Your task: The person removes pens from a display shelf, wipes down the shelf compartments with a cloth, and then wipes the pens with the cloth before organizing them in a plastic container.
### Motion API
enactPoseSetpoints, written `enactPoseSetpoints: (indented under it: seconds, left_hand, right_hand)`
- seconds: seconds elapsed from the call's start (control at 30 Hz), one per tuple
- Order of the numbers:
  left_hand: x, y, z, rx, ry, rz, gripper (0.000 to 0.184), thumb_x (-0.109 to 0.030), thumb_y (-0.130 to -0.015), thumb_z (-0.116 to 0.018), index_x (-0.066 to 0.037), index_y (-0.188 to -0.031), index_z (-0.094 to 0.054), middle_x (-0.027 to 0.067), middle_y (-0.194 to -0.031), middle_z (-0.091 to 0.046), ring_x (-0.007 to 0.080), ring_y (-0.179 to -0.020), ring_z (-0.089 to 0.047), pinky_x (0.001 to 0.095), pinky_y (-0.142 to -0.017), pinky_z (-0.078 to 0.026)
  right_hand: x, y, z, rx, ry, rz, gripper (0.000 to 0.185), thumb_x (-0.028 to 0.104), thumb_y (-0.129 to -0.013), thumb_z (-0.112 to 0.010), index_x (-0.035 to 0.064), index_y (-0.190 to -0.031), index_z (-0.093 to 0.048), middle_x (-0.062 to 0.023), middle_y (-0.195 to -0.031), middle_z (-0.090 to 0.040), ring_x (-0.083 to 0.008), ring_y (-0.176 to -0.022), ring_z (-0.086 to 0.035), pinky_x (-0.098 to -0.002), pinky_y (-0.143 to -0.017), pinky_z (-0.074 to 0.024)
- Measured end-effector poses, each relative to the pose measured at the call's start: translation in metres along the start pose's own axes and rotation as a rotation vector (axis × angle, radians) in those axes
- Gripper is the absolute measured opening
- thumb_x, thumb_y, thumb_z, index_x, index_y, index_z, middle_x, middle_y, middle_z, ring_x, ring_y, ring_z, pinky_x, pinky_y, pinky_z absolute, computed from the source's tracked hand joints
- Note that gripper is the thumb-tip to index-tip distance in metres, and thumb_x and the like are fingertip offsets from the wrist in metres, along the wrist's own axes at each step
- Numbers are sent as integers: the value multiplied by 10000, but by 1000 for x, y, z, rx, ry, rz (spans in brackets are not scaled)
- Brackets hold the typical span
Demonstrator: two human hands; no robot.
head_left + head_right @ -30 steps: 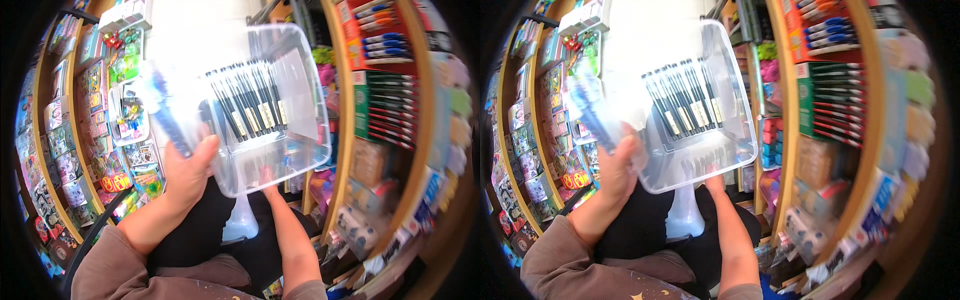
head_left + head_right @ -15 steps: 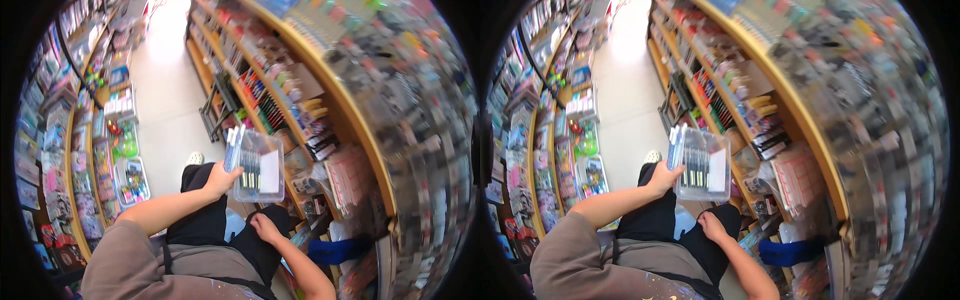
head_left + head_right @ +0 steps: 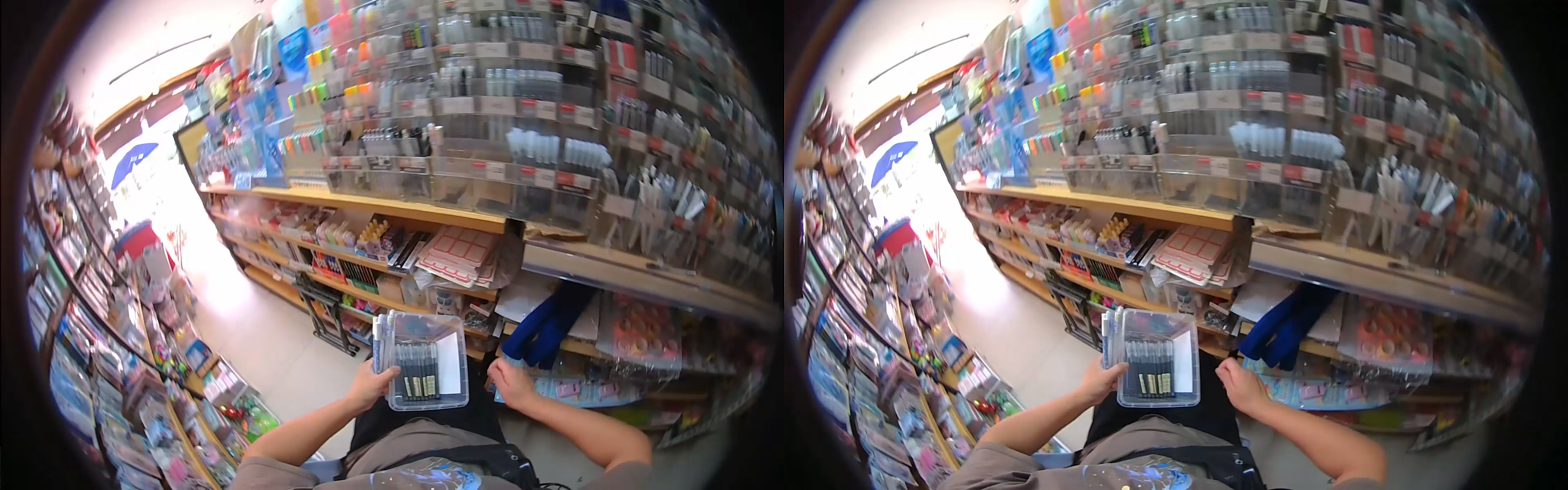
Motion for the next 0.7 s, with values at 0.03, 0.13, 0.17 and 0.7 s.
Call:
enactPoseSetpoints:
  seconds: [0.03,0.13,0.17,0.7]
  left_hand:
    - [-5,0,-7,34,-1,-10,186,-136,-783,-647,-37,-878,-522,-8,-623,-485,70,-451,-418,213,-397,-343]
    - [-22,2,-23,131,-35,-30,165,-133,-796,-633,-41,-870,-518,-19,-625,-475,59,-461,-409,204,-397,-325]
    - [-23,1,-25,176,-14,-3,158,-135,-803,-623,-37,-876,-522,-24,-627,-473,50,-467,-404,201,-395,-318]
    - [-37,-26,9,180,-891,-257,316,-312,-756,-647,-15,-851,-594,175,-691,-590,273,-631,-582,369,-607,-448]
  right_hand:
    - [13,1,8,-31,-1,13,144,169,-886,-463,48,-954,-501,-180,-816,-600,-358,-804,-588,-428,-703,-444]
    - [37,-4,11,-126,-17,285,249,27,-840,-471,35,-1088,-446,-229,-1010,-549,-386,-906,-559,-405,-749,-440]
    - [50,-4,12,-172,-16,349,272,69,-854,-462,36,-1122,-430,-209,-866,-583,-349,-819,-587,-383,-693,-448]
    - [81,-66,-63,211,369,356,323,348,-905,-444,38,-811,-456,-189,-611,-571,-397,-592,-570,-498,-518,-425]
Point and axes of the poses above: each hand's wrist, its own y-axis away from the middle knuckle, its own z-axis out of the back of the hand, x = y × z, the point moved 4 cm from there along -y, towards the middle knuckle
